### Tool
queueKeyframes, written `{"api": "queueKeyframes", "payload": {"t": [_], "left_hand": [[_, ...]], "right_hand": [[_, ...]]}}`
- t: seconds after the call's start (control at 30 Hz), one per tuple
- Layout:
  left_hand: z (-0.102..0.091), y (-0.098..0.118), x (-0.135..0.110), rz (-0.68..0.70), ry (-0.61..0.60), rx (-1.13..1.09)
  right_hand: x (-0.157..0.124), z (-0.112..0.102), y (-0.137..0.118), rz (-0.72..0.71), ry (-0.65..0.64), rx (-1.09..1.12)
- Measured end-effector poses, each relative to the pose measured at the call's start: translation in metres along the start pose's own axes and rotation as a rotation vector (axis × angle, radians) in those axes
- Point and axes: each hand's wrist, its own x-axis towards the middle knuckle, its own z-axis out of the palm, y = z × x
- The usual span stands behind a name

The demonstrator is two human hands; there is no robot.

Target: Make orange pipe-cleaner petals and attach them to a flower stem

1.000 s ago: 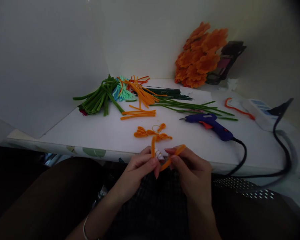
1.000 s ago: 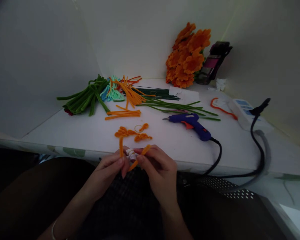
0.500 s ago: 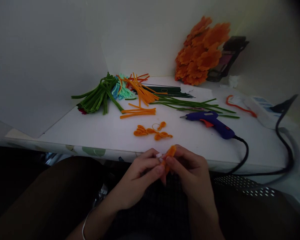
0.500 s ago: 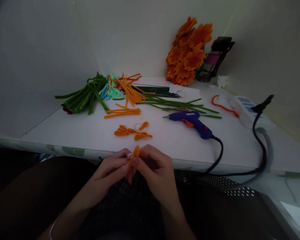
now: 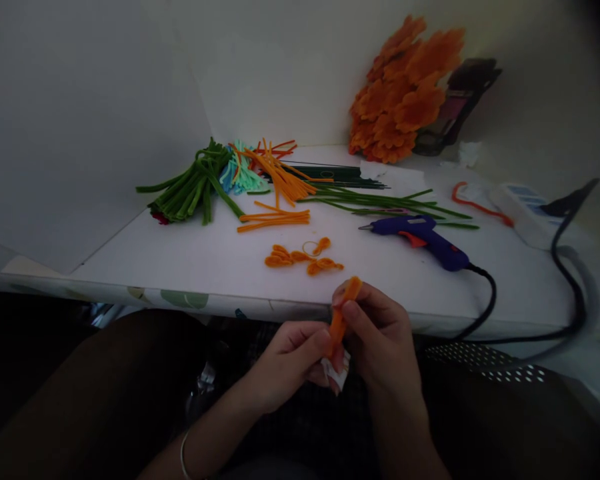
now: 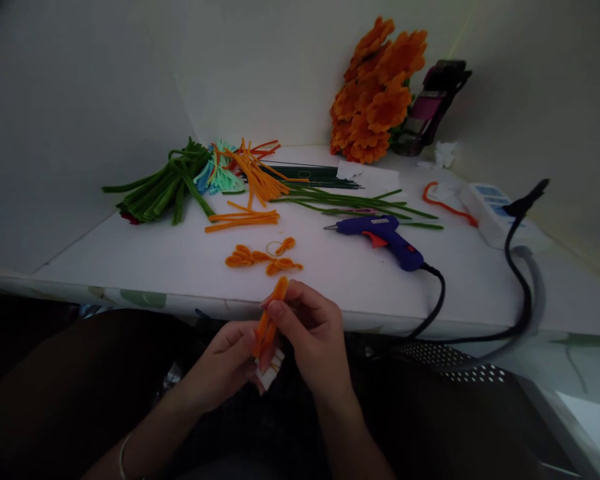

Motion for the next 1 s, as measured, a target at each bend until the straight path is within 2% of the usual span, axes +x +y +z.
{"api": "queueKeyframes", "payload": {"t": [0.23, 0.4, 0.47, 0.57, 0.7, 0.83, 1.0], "left_hand": [[0.003, 0.010, -0.001, 0.007, 0.047, 0.096], [0.002, 0.013, -0.001, -0.003, 0.052, 0.152], [0.001, 0.014, -0.001, 0.018, 0.084, 0.148], [-0.001, 0.017, 0.000, 0.085, 0.199, 0.118], [-0.001, 0.024, 0.001, 0.217, 0.282, 0.112], [0.003, 0.031, 0.002, 0.347, 0.325, 0.265], [0.003, 0.035, 0.002, 0.428, 0.408, 0.542]], "right_hand": [[-0.001, 0.002, 0.004, -0.009, 0.057, 0.075], [-0.003, 0.002, 0.008, -0.024, 0.027, 0.070], [-0.003, -0.001, 0.009, -0.112, 0.022, 0.013], [-0.002, -0.008, 0.009, -0.360, 0.008, -0.179], [-0.001, -0.017, 0.008, -0.588, -0.110, -0.491], [-0.003, -0.018, 0.009, -0.685, -0.092, -0.680], [-0.006, -0.018, 0.011, -0.708, -0.107, -0.775]]}}
